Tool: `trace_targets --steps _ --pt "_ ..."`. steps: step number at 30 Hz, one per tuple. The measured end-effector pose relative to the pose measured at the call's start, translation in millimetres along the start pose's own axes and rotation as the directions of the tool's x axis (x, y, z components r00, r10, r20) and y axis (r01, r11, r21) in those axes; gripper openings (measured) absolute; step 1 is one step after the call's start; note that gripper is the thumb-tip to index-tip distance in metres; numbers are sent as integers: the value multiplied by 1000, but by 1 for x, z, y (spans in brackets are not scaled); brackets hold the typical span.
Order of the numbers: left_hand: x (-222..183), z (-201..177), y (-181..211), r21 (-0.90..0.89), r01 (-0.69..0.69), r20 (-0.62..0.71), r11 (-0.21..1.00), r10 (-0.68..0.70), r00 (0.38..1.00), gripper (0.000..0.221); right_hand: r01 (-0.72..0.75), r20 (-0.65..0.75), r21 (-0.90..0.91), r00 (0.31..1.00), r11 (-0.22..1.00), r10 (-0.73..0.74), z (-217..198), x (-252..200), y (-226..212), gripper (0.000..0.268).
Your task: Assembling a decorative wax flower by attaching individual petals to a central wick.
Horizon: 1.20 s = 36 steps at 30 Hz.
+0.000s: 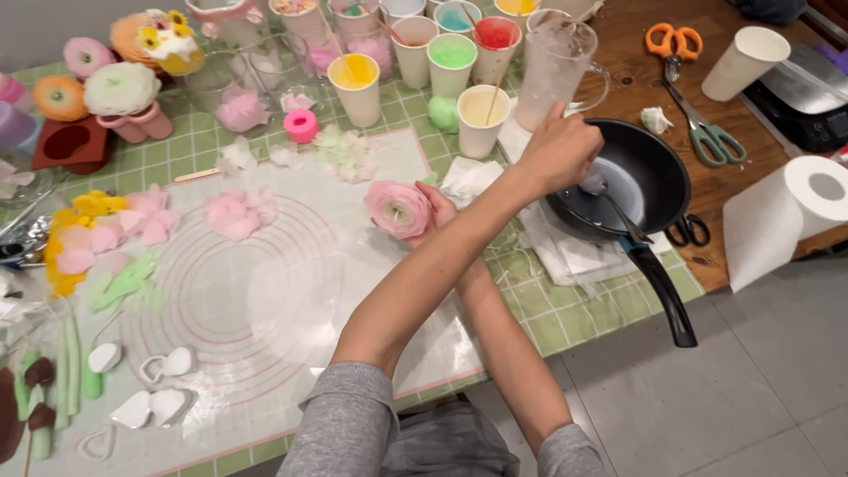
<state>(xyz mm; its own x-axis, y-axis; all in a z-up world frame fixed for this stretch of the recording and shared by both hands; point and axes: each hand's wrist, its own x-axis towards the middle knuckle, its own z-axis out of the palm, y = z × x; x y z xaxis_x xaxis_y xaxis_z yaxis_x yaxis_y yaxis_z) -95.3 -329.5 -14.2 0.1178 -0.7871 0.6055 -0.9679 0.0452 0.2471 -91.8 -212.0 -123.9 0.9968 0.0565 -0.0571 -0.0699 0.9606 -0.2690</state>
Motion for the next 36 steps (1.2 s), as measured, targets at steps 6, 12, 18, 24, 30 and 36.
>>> trace_targets --steps 6,12,18,24,30,36 --pt "-9 -41 0 -116 -12 -62 993 5 998 5 340 87 -560 931 756 -354 -40 -7 -3 39" --pt "-39 -116 -81 -512 92 -195 854 -220 956 12 93 -20 -170 995 981 -97 5 -8 -11 35" --pt "-129 -214 -67 -198 220 -142 955 -250 958 10 74 1 -149 997 986 -75 31 -21 -11 31" --pt "-174 -221 -54 -73 161 -65 984 -166 984 8 74 11 -226 997 971 -74 32 -21 -8 33" --pt "-186 -219 -50 -50 104 -2 993 -104 995 11 104 -36 -338 992 936 -123 38 -24 -4 39" --pt "-187 -222 -49 -97 137 79 986 -130 988 17 94 -43 -338 992 936 -115 35 -23 -6 36"
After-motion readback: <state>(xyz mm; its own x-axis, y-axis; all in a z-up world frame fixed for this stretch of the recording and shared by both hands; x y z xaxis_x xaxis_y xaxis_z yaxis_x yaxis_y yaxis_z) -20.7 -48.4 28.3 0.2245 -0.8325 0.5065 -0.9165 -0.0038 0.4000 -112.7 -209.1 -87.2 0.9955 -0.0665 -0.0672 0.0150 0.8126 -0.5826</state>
